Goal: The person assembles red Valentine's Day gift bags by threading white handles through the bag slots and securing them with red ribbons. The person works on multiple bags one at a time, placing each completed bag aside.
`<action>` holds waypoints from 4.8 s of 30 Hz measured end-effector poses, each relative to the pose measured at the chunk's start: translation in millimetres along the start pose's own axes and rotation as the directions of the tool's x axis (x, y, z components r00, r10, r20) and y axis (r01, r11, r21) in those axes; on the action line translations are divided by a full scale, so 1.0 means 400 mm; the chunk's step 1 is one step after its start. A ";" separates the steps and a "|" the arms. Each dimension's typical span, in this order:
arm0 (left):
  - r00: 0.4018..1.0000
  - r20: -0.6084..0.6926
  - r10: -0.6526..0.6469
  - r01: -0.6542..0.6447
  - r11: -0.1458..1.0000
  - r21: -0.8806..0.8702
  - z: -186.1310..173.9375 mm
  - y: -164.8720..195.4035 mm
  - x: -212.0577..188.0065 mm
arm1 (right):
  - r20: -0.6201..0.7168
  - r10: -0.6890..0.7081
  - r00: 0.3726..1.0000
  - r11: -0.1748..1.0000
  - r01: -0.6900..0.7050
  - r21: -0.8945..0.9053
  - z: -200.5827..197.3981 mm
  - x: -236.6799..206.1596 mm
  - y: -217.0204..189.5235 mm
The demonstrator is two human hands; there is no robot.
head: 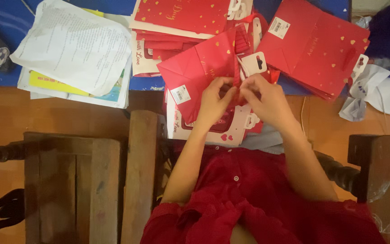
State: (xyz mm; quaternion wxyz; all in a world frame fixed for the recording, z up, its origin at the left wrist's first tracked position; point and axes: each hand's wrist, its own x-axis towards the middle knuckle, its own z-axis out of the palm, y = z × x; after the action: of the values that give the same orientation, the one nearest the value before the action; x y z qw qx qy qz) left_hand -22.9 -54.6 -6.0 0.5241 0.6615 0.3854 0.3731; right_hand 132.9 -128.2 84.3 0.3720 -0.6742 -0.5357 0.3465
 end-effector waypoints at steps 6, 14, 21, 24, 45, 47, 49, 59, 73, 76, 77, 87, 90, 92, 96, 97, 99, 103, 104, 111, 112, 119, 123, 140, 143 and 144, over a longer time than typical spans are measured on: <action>1.000 -0.002 -0.014 0.014 1.000 0.001 -0.001 0.011 -0.001 | -0.114 -0.208 0.972 0.966 0.185 -0.179 -0.022 0.000 0.006; 1.000 0.010 0.011 -0.011 1.000 -0.009 0.000 0.027 -0.001 | -0.164 -0.307 0.937 0.899 0.229 -0.373 0.008 0.014 0.013; 0.999 0.041 0.018 -0.017 1.000 -0.011 -0.015 0.045 0.003 | -0.124 -0.317 0.940 0.909 0.265 -0.322 -0.004 0.018 0.026; 0.998 0.028 0.063 -0.063 0.998 0.010 -0.014 0.048 0.002 | -0.129 -0.311 0.942 0.920 0.265 -0.289 0.006 0.023 0.031; 0.996 -0.001 0.086 -0.086 0.994 -0.067 -0.006 -0.005 -0.004 | 0.117 0.087 0.989 0.987 -0.102 0.127 -0.013 0.063 0.132; 0.996 -0.091 0.020 -0.029 0.995 -0.097 -0.002 -0.013 0.006 | 0.109 0.017 0.994 0.990 -0.032 0.134 -0.012 0.066 0.133; 0.962 -0.164 -0.216 0.154 0.932 -0.327 -0.001 -0.024 0.017 | 0.107 0.003 0.994 0.989 -0.018 0.144 -0.011 0.069 0.138; 0.991 -0.037 -0.129 0.099 0.887 -0.452 -0.019 -0.026 0.000 | 0.139 0.047 0.989 0.992 -0.063 0.114 -0.019 0.073 0.158; 0.995 -0.063 0.082 -0.101 0.636 -0.765 -0.134 0.155 -0.021 | -0.070 0.015 0.997 1.000 -0.017 -0.022 0.010 0.080 0.142; 0.984 -0.083 0.156 -0.166 0.655 -0.737 -0.170 0.228 -0.060 | -0.060 0.065 0.996 0.997 -0.063 0.031 0.011 0.082 0.152; 0.977 -0.070 0.202 -0.183 0.622 -0.761 -0.181 0.249 -0.073 | -0.064 0.046 0.997 0.999 -0.046 -0.006 0.011 0.082 0.154; 0.985 -0.162 -0.059 0.004 0.948 -0.318 -0.154 0.208 -0.001 | -0.082 -0.047 0.995 0.998 0.050 0.035 0.018 0.077 0.141; 0.994 -0.101 0.039 -0.061 0.971 -0.232 -0.087 0.135 0.068 | -0.062 -0.044 0.997 0.996 0.049 0.075 0.016 0.068 0.131; 0.994 -0.100 -0.051 0.036 0.989 -0.146 -0.055 0.100 0.076 | -0.049 -0.020 0.999 0.999 0.022 0.042 0.011 0.065 0.127; 0.986 -0.154 0.060 -0.052 0.997 0.056 -0.038 0.077 0.069 | -0.028 -0.009 1.000 1.000 0.009 -0.001 0.005 0.063 0.122; 0.983 -0.162 0.087 -0.077 0.995 0.066 -0.038 0.079 0.070 | -0.020 -0.004 1.000 1.000 0.004 -0.008 0.006 0.063 0.122; 0.982 -0.164 0.090 -0.078 0.994 0.079 -0.041 0.087 0.075 | -0.027 -0.025 0.999 0.999 0.024 -0.026 0.006 0.063 0.122; 0.985 -0.169 0.034 -0.017 0.994 0.104 -0.040 0.106 0.079 | -0.027 -0.045 0.999 0.999 0.045 0.010 0.010 0.062 0.124; 0.983 -0.181 0.033 -0.012 0.993 0.115 -0.038 0.110 0.077 | -0.027 -0.029 0.999 0.999 0.028 -0.015 0.010 0.062 0.126; 0.984 -0.177 0.009 0.038 0.965 0.261 -0.035 0.117 0.078 | -0.038 -0.148 0.988 0.973 0.139 -0.182 0.014 0.056 0.132; 0.984 -0.176 0.003 0.047 0.959 0.281 -0.037 0.115 0.080 | -0.053 -0.206 0.977 0.963 0.193 -0.191 0.016 0.052 0.129; 0.994 -0.096 0.049 -0.027 0.975 0.219 -0.059 0.101 0.085 | 0.019 -0.198 0.980 0.921 0.192 -0.340 0.016 0.030 0.077; 0.999 0.012 -0.037 0.034 0.980 0.195 -0.077 0.103 0.087 | 0.013 -0.349 0.937 0.859 0.326 -0.395 -0.007 0.024 0.048; 0.972 0.031 -0.233 0.230 0.969 0.086 -0.058 0.061 0.079 | -0.332 -0.110 0.937 0.969 0.176 0.175 0.062 0.106 0.144; 0.981 0.063 -0.183 0.191 0.972 -0.136 -0.065 0.041 0.086 | -0.263 0.137 0.955 0.858 0.019 0.513 0.059 0.112 0.147; 0.981 0.062 -0.184 0.191 0.970 -0.152 -0.066 0.035 0.086 | -0.257 0.136 0.957 0.902 -0.012 0.432 0.057 0.108 0.145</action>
State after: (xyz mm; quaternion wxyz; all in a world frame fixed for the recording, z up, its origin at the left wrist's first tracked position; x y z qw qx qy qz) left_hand -30.3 -15.0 15.4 0.6165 0.5873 0.4030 0.3355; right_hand 148.2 -91.7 19.7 0.5685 -0.6391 -0.3628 0.3698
